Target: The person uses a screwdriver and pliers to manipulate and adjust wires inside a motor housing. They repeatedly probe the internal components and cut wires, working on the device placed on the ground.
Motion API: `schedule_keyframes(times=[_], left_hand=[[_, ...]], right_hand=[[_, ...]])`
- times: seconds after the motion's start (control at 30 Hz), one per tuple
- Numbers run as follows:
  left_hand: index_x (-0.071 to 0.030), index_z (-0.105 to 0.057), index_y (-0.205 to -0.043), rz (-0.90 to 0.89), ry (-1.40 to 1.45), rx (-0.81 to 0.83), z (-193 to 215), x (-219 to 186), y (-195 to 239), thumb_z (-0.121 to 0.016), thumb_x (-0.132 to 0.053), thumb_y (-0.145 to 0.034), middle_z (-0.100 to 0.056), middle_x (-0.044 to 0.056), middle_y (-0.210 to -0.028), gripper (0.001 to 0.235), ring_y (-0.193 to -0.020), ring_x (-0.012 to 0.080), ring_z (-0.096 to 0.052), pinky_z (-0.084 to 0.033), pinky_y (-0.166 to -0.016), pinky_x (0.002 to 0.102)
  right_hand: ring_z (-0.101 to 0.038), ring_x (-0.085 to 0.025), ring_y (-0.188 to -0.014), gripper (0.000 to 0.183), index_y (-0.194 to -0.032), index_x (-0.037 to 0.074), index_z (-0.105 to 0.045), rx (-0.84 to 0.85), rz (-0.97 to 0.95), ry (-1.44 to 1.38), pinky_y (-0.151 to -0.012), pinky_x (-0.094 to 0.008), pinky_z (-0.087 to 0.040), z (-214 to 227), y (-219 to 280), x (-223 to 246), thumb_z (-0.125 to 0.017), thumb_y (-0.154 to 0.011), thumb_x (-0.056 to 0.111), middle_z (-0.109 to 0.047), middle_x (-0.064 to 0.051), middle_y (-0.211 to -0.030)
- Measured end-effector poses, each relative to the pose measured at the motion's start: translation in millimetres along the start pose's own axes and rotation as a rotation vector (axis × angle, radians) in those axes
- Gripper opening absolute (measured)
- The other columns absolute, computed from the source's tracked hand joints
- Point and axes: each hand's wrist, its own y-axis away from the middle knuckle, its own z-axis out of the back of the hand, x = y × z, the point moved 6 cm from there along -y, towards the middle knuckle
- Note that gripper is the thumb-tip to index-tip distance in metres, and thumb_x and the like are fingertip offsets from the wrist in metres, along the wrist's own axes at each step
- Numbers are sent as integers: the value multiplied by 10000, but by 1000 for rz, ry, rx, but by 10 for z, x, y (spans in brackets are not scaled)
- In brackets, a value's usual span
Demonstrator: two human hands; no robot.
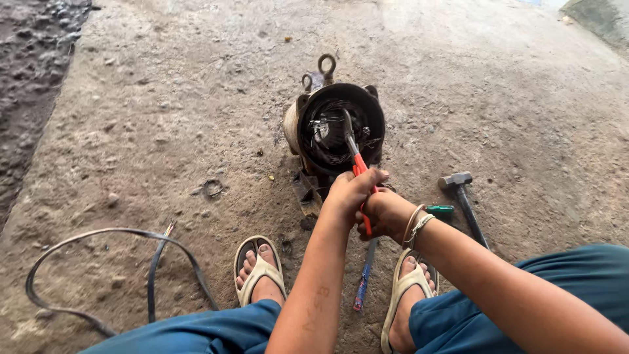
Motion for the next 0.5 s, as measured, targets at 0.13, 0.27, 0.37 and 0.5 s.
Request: schedule_keyframes(times=[0.13, 0.27, 0.37, 0.5], left_hand=[[22, -717, -863, 2, 106, -9, 39, 176, -75, -812, -298, -751, -698, 112, -736, 352, -573, 171, -628, -513, -501, 337], [27, -690, -849, 1, 109, -61, 37, 155, -87, -832, -227, -751, -703, 127, -746, 306, -592, 184, -632, -520, -527, 357], [17, -732, -824, -35, 88, -95, 56, 56, 2, -799, -230, -693, -739, 127, -768, 288, -627, 191, -678, -567, -592, 347], [3, -698, -770, 15, -204, -309, 130, -16, 153, -758, -240, -622, -732, 127, -763, 291, -661, 208, -685, -556, -616, 359]], right_hand=[[-646, -243, -591, 313, -1077, 44, -580, -51, 18, 63, -539, -427, -584, -23, -6, -49, -525, -774, -7, -646, -110, -786], [-623, -237, -584, 235, -1078, 51, -570, -56, 46, 73, -501, -416, -568, -46, -31, -48, -587, -845, 77, -626, -112, -785], [-644, -234, -579, 242, -1056, 44, -587, -25, 91, 72, -493, -415, -577, -96, -86, -91, -581, -815, 53, -651, -120, -781], [-628, -240, -539, 182, -1016, 27, -604, -25, 138, 19, -445, -413, -526, -49, -166, -183, -607, -846, 92, -651, -122, -751]])
